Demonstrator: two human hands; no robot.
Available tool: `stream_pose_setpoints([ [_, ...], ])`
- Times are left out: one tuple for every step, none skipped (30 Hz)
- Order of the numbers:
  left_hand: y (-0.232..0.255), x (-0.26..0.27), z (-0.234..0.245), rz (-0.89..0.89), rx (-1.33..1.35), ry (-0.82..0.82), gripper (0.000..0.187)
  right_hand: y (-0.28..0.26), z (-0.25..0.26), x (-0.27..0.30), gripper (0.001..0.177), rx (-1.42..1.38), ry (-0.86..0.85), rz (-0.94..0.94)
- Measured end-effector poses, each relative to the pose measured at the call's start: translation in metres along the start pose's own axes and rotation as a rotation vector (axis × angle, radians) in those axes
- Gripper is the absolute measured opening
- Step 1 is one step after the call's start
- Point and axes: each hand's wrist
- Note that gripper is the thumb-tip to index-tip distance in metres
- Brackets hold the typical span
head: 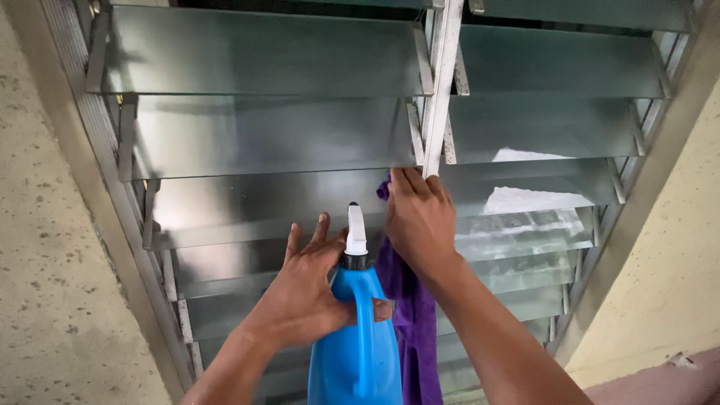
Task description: The person cleans glass window slats by spraying liquid from a blue bottle and wiping the glass and metal frame with a purple cloth.
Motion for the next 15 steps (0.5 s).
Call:
stream_pose_setpoints([
  [-0.001, -0.001, -0.001, 0.002, 0.001, 0.000, 0.114, 0.001, 0.000, 0.004, 0.035, -0.001, -0.002, 0.001],
  [-0.001, -0.003, -0.002, 0.017, -0.034, -0.043, 0.110, 0.004, 0.002, 0.010, 0.033, -0.012, 0.025, 0.023],
  [-0.002, -0.003, -0.002, 0.032, -0.069, -0.088, 0.106, 0.005, 0.003, 0.017, 0.030, -0.022, 0.052, 0.044],
  [-0.002, -0.001, -0.001, 0.033, -0.068, -0.089, 0.106, 0.004, 0.004, 0.027, 0.030, -0.022, 0.050, 0.044],
  [-0.002, 0.001, 0.000, 0.019, -0.030, -0.053, 0.107, 0.004, 0.007, 0.037, 0.031, -0.018, 0.059, 0.054],
  [-0.001, 0.002, 0.001, 0.005, 0.009, -0.017, 0.107, 0.005, 0.009, 0.044, 0.031, -0.015, 0.068, 0.064],
  [0.000, 0.001, 0.001, 0.004, 0.008, -0.013, 0.107, 0.005, 0.010, 0.046, 0.031, -0.014, 0.070, 0.067],
  [0.001, 0.001, 0.001, 0.010, 0.001, -0.019, 0.109, 0.006, 0.011, 0.047, 0.031, -0.017, 0.079, 0.077],
  [0.001, 0.002, 0.001, 0.018, -0.007, -0.032, 0.110, 0.006, 0.012, 0.048, 0.031, -0.021, 0.084, 0.082],
  [0.001, 0.002, 0.000, 0.018, -0.007, -0.034, 0.110, 0.006, 0.011, 0.045, 0.031, -0.022, 0.083, 0.079],
  [0.000, 0.001, 0.000, 0.005, -0.019, -0.030, 0.113, 0.007, 0.008, 0.037, 0.029, -0.021, 0.094, 0.080],
  [0.000, 0.000, -0.001, -0.008, -0.032, -0.025, 0.115, 0.008, 0.006, 0.028, 0.028, -0.020, 0.105, 0.081],
  [-0.001, -0.002, -0.001, -0.009, -0.031, -0.027, 0.115, 0.010, 0.005, 0.018, 0.028, -0.020, 0.104, 0.079],
  [-0.002, -0.003, -0.002, 0.016, -0.057, -0.061, 0.113, 0.011, 0.004, 0.009, 0.032, 0.007, 0.081, 0.090],
  [-0.002, -0.004, -0.002, 0.043, -0.082, -0.094, 0.110, 0.010, 0.003, 0.004, 0.036, 0.031, 0.057, 0.102],
])
Point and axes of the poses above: each hand's wrist, its own x-axis away from the middle knuckle, its own z-axis out of the back of the hand, y = z × x, and after that the axes turned 1 degree about -y, right-handed
